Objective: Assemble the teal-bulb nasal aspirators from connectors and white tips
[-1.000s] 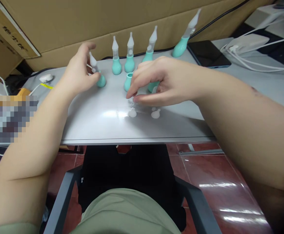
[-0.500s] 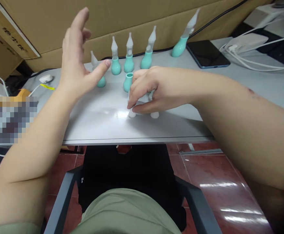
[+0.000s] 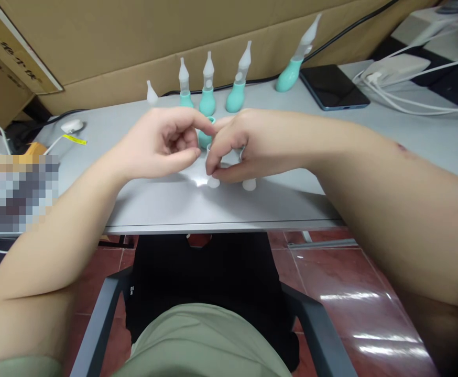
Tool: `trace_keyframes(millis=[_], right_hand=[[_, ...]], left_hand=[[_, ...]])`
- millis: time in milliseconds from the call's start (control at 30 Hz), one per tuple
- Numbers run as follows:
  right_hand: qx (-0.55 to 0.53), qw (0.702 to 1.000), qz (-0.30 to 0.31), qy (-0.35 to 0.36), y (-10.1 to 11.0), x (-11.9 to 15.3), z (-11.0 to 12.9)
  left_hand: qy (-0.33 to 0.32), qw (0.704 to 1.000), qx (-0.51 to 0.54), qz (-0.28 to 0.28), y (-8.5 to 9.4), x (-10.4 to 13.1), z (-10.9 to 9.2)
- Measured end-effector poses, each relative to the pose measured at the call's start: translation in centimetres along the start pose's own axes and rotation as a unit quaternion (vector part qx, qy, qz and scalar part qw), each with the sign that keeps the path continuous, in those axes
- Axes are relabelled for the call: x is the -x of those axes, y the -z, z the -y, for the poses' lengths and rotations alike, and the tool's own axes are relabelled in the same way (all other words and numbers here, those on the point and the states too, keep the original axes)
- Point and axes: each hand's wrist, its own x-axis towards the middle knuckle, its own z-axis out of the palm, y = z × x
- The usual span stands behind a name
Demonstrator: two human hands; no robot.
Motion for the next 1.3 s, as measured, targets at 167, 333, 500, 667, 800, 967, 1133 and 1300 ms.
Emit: trace_keyframes(millis=[167, 333, 500, 667, 800, 967, 1133, 1300], right_hand=[[-0.029, 0.995, -0.087, -0.042, 0.7, -0.3, 1.1], [-0.059, 0.986, -0.148, -0.041, 0.2, -0.6, 1.3], [-0.083, 0.985, -0.154, -0.002, -0.5, -1.0, 1.1], [-0.08, 0.983, -0.162, -0.021, -0.2, -0.8, 1.6], [-0.029, 0.988, -0.147, -0.031, 0.4, -0.4, 1.8], [0.054, 0.997, -0.045, -0.032, 0.1, -0.1, 2.0], [0.179, 0.979, 0.033, -0.09, -0.6, -0.7, 3.3], [0.242, 0.961, 0.06, -0.122, -1.2, -1.0, 3.4]], left_hand=[[0.055, 0.989, 0.105, 0.086, 0.1, -0.1, 0.2], [0.074, 0.977, 0.185, 0.083, -0.6, -0.5, -0.6], [0.119, 0.947, 0.288, 0.084, -0.9, -0.8, -0.8], [0.164, 0.924, 0.336, 0.077, -0.3, -0.8, -0.8], [0.226, 0.903, 0.364, 0.004, 0.4, -0.8, -0.9], [0.225, 0.895, 0.383, -0.052, 1.0, -0.8, -1.0], [0.208, 0.898, 0.381, -0.066, 0.8, -0.8, -1.2], [0.205, 0.899, 0.382, -0.068, 0.6, -0.8, -1.3]])
